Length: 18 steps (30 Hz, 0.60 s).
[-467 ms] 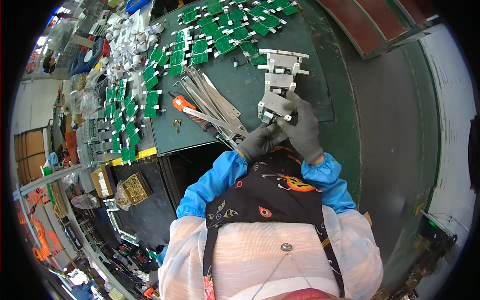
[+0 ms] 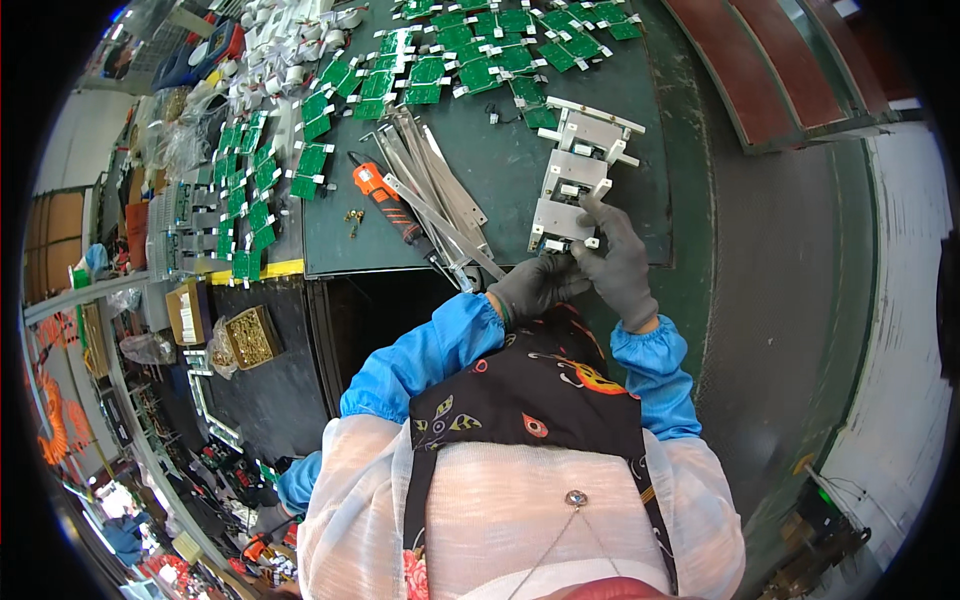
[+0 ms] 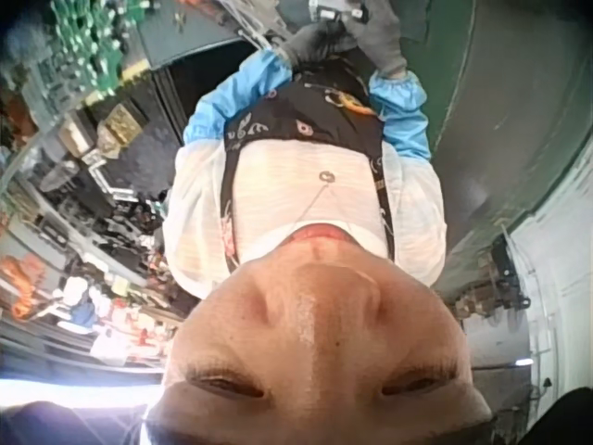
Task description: The person assembles electronic components and metal brackets onto printed circuit boards by attaching parts and securing them with screws using an electric screwdriver.
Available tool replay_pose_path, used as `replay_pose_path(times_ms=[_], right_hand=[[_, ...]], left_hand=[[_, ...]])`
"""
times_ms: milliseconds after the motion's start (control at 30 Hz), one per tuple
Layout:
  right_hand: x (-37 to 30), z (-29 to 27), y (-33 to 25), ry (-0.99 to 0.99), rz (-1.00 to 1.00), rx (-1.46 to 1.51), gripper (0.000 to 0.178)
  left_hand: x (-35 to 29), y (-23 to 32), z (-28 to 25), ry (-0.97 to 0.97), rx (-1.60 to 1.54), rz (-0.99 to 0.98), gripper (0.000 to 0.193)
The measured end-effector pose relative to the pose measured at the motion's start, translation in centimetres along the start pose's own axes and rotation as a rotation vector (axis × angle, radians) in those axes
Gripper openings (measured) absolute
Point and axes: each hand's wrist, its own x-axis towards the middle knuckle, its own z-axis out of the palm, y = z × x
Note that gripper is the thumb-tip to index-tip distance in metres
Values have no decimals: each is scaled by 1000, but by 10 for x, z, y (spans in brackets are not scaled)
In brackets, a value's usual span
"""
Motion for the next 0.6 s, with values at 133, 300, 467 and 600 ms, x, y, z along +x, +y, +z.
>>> replay_pose_path(times_ms=[133, 300, 467, 600], right_hand=[[-3, 12, 12, 19, -51, -59, 51], [-10, 23, 4, 154, -124, -356, 45], [-20, 15, -24, 189, -111, -431, 56], [-21, -18, 10, 211, -407, -514, 52]], left_hand=[[18, 0, -24, -38, 12, 51, 30], [25, -13, -30, -5, -35, 159, 35], [36, -15, -13, 161, 1536, 491, 28], [31, -17, -10, 50, 1369, 580, 33]])
